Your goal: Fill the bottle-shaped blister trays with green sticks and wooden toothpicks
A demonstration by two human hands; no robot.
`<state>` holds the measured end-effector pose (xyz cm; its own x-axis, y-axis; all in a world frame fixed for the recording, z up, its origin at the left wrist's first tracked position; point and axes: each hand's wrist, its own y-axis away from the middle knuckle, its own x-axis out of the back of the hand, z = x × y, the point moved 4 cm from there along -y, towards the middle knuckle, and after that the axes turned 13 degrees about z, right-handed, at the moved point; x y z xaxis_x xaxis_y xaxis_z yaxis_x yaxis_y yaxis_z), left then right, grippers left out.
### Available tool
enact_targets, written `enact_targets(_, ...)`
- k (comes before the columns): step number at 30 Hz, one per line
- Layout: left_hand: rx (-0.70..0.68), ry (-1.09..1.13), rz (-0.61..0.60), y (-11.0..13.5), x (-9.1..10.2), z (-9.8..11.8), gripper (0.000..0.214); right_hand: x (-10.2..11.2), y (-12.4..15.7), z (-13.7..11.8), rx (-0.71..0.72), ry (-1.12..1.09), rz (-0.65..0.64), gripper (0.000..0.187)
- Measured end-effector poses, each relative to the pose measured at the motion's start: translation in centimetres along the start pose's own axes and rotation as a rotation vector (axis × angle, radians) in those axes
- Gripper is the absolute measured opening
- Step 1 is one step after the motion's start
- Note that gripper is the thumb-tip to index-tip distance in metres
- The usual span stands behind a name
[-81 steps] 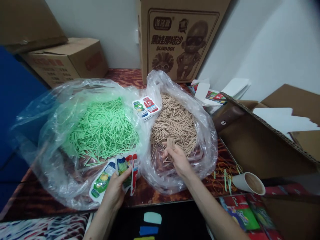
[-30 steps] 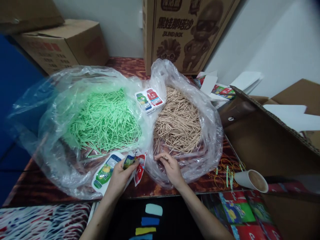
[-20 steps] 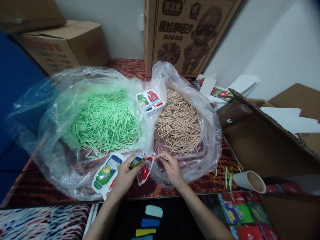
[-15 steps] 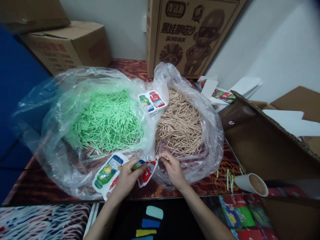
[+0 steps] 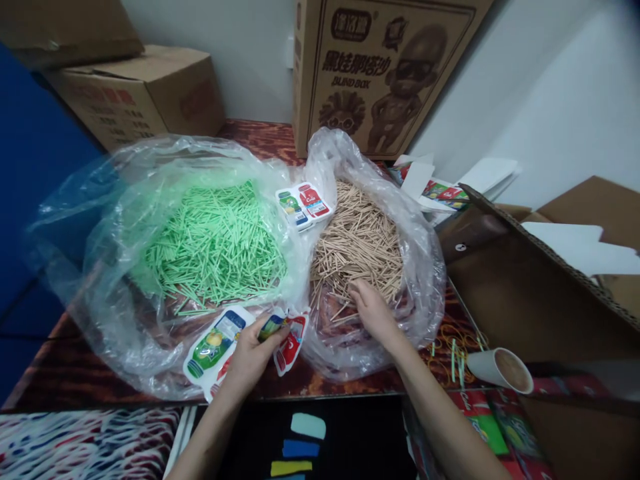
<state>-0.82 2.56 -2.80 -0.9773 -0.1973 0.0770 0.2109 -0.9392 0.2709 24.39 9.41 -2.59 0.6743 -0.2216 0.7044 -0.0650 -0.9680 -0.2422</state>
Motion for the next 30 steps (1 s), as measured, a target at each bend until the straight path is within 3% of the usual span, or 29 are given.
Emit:
enact_targets(3,0.019,-0.005,-0.033,0.3,-0.5,-0.1,0.026,-0.6,0.5,-0.2,0.138,0.289,-0.061,0.019)
enact_targets(6,0.026,-0.007,-0.065,0.5,-0.9,-0.4,0.027,-1.0,0.6,-0.9,0.187,0.477,-0.094,0.022)
enact_targets(10,0.022,-0.003,-0.080,0.5,-1.2,-0.8,0.028,-1.7,0.0,-1.8,0.189,0.608,-0.140,0.023)
enact_targets(12,0.011,0.007,-0.086,0.5,-1.2,-0.8,0.027,-1.7,-0.4,-1.9,0.165,0.568,-0.145,0.023)
enact_targets(15,-0.018,0.006,-0.096,0.5,-1.1,-0.7,0.025,-0.5,-1.0,-1.9,0.049,0.244,0.004,0.016)
enact_targets(18,-0.047,-0.013,-0.109,0.5,-1.1,-0.5,0.023,1.1,-1.2,-1.6,-0.270,-0.393,0.150,0.008)
enact_targets(20,-0.063,-0.019,-0.116,0.6,-1.3,-0.3,0.022,1.0,-0.9,-2.2,-0.518,-0.851,0.058,0.006)
enact_targets(22,-0.063,-0.015,-0.120,0.7,-1.7,-0.1,0.021,0.5,-0.5,-3.9,-0.677,-1.179,-0.114,0.018)
enact_targets(25,-0.030,0.007,-0.119,0.9,-2.1,0.1,0.020,0.0,-0.1,-6.8,-0.729,-1.434,-0.255,0.017)
enact_targets(30,0.027,0.066,-0.065,1.2,-2.2,0.0,0.021,-0.9,0.3,-9.3,-0.667,-1.532,-0.259,0.007)
